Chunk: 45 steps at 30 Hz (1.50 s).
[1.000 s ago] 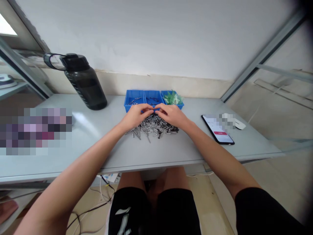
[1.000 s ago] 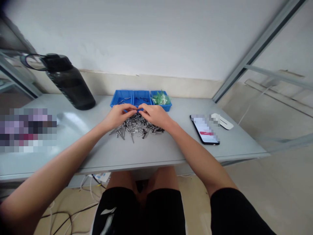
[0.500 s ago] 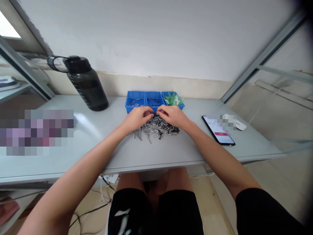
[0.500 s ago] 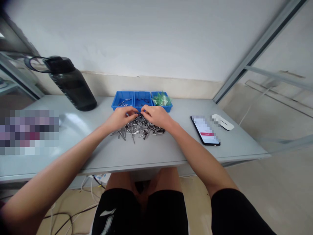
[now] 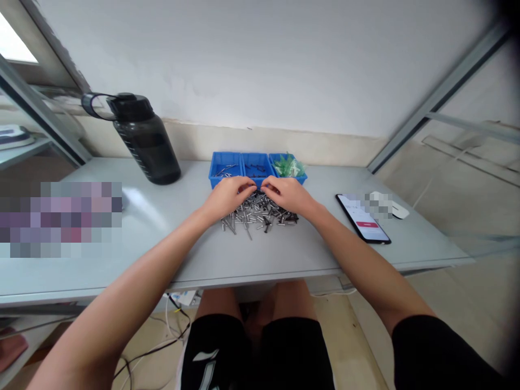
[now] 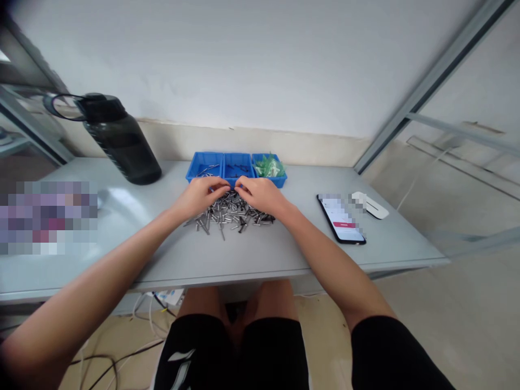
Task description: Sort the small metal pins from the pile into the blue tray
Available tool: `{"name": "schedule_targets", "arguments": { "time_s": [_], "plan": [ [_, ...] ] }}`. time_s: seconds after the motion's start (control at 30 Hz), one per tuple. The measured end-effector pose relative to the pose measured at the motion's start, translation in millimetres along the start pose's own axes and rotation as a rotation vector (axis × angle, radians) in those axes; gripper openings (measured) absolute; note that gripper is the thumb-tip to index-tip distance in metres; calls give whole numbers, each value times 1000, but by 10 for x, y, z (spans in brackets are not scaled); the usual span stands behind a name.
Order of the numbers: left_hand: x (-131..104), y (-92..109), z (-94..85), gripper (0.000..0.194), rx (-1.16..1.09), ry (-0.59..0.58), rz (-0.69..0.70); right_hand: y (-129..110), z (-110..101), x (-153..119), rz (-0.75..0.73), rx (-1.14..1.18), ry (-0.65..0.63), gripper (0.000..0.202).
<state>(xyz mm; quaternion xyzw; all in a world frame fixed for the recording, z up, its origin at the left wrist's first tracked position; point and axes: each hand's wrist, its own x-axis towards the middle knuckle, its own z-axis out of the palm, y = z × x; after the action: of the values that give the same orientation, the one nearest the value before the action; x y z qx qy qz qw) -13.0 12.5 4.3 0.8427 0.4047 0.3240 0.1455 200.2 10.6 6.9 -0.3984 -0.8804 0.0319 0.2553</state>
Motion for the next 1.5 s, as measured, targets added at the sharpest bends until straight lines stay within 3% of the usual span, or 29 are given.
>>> {"name": "schedule_targets", "arguments": {
  "time_s": [0.83,1.03,1.23,1.5],
  "plan": [
    [-6,16,8,13,-24,0,56,-26,7,7,1,-6,-25,17],
    [-28,70,2,11,-56,54,76,-51,18,5,-41,21,-35,19],
    [-33,81,-10,5,-86,130,1,-52,0,-2,-39,31,31,22],
    [-27,30,-3,11,-33,25,49,-70,-1,2,-35,58,39,26]
  ]
}}
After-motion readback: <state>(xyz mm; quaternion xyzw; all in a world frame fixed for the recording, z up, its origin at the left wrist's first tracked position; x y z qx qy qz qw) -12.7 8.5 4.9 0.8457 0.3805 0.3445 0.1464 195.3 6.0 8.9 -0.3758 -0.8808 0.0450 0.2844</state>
